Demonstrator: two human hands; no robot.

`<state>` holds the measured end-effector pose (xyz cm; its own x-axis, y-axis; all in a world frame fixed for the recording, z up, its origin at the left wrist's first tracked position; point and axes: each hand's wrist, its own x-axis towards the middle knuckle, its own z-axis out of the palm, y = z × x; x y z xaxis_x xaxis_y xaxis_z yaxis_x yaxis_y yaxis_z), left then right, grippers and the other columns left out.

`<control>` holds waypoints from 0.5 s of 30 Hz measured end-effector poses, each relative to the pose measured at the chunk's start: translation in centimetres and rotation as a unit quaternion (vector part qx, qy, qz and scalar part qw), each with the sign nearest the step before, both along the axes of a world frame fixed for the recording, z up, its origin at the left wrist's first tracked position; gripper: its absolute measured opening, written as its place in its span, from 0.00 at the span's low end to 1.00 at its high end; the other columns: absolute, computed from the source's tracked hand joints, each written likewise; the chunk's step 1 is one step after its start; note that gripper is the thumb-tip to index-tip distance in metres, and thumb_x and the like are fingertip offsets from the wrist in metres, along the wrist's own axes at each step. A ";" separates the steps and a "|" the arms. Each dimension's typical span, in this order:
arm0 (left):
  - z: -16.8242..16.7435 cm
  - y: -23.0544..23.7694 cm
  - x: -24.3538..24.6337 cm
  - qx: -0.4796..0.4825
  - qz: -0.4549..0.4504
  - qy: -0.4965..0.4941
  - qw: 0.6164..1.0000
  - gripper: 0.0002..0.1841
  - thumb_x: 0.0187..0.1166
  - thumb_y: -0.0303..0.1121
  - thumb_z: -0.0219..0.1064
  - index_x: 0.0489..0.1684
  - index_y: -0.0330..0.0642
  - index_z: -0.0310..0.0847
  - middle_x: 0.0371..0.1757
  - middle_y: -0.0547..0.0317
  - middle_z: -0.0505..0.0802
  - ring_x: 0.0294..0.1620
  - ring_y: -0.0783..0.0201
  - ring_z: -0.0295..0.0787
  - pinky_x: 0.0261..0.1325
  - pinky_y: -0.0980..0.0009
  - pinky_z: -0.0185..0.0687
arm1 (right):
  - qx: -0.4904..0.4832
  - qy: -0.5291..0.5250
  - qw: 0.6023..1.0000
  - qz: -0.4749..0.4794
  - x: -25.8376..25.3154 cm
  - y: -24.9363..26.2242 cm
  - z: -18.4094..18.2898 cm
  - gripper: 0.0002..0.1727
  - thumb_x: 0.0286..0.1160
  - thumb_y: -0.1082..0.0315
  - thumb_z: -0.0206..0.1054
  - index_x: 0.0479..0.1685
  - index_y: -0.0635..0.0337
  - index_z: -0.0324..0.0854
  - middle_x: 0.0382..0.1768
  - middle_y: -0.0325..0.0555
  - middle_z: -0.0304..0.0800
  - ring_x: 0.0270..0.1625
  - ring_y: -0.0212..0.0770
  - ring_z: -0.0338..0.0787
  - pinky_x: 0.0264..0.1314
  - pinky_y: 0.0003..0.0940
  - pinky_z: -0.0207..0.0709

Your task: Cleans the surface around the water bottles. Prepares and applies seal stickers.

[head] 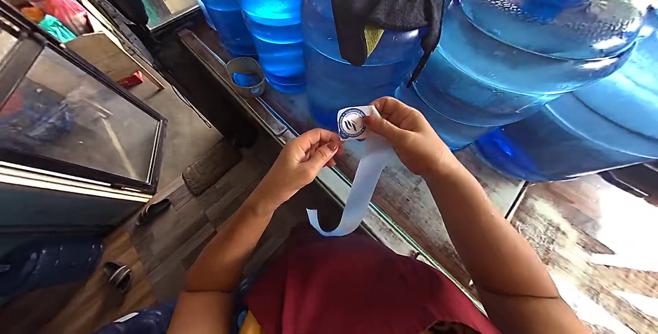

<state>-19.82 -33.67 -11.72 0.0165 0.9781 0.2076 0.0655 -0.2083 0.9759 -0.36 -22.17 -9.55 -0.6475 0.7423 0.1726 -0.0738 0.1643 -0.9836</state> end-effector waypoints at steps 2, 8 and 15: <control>-0.1 0.0 0.2 0.016 0.016 0.009 1.000 0.09 0.88 0.27 0.57 0.55 0.36 0.82 0.43 0.62 0.92 0.39 0.75 0.88 0.46 0.79 0.86 | -0.014 0.007 1.000 -0.010 -0.2 -0.2 0.0 0.04 0.83 0.74 0.58 0.46 0.55 0.76 0.33 0.30 0.90 0.37 0.23 0.91 0.44 0.20 0.87; -0.2 0.2 0.3 0.044 0.037 0.037 0.998 0.08 0.87 0.27 0.58 0.53 0.35 0.81 0.43 0.61 0.91 0.40 0.75 0.88 0.46 0.78 0.86 | -0.016 0.013 0.999 -0.025 -0.4 -0.8 -0.2 0.04 0.83 0.74 0.58 0.46 0.56 0.75 0.33 0.30 0.90 0.37 0.23 0.91 0.44 0.20 0.87; -0.2 0.3 0.4 0.048 0.039 0.033 0.998 0.07 0.87 0.26 0.58 0.50 0.36 0.81 0.42 0.60 0.91 0.40 0.74 0.89 0.46 0.78 0.87 | -0.016 0.024 0.999 -0.028 -0.7 -0.9 -0.4 0.03 0.82 0.74 0.58 0.46 0.56 0.75 0.33 0.30 0.90 0.37 0.23 0.91 0.44 0.20 0.87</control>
<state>-19.39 -33.36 -11.95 -0.0426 0.9524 0.3018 0.1496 -0.2926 0.9445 -1.05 -23.04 -9.99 -0.5957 0.7834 0.1775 -0.1124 0.1375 -0.9841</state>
